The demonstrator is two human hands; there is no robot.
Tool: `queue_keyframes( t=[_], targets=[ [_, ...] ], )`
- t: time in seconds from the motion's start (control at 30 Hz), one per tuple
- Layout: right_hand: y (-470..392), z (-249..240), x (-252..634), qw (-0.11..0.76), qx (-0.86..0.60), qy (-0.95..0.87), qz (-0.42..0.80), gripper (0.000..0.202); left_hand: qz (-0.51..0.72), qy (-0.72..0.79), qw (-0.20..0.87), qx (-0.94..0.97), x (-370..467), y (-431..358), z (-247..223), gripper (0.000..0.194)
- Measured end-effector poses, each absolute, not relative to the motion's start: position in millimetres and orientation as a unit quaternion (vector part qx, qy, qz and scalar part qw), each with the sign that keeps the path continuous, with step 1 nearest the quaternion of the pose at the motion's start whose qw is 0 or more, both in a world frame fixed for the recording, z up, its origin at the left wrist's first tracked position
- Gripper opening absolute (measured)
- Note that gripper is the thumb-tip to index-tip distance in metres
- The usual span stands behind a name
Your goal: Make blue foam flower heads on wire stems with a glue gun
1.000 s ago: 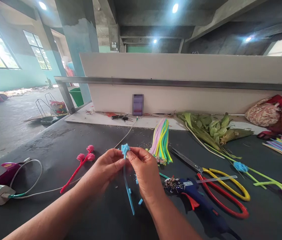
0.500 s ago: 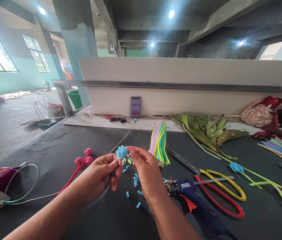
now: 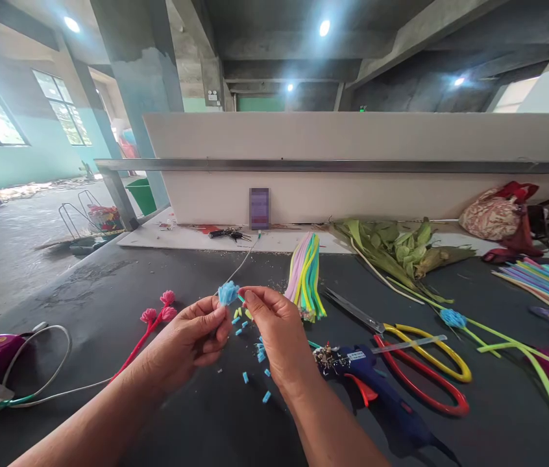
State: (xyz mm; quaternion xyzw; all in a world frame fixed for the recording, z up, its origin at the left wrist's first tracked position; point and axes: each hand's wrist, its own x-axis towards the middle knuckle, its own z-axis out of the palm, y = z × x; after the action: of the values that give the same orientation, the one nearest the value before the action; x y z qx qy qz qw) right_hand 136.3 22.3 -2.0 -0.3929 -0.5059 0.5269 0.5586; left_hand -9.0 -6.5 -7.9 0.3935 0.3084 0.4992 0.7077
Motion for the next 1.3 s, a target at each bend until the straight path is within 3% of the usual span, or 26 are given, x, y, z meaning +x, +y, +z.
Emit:
queue_keyframes(
  t=[0.43, 0.73, 0.93, 1.3],
  targets=[
    [20, -3, 137, 0.515, -0.385, -0.523, 0.559, 0.016, 0.502, 0.302, 0.712, 0.387, -7, -4, -14, 0.016],
    [16, 4, 133, 0.449, -0.303, -0.521, 0.659, 0.019, 0.498, 0.312, 0.709, 0.389, -4, -5, -13, 0.018],
    [19, 2, 134, 0.490, -0.365, -0.506, 0.609, 0.019, 0.509, 0.343, 0.678, 0.404, -2, -6, -15, 0.018],
    [18, 3, 130, 0.493, -0.387, -0.488, 0.608, 0.017, 0.512, 0.397, 0.600, 0.469, 0, -5, -23, 0.021]
  ],
)
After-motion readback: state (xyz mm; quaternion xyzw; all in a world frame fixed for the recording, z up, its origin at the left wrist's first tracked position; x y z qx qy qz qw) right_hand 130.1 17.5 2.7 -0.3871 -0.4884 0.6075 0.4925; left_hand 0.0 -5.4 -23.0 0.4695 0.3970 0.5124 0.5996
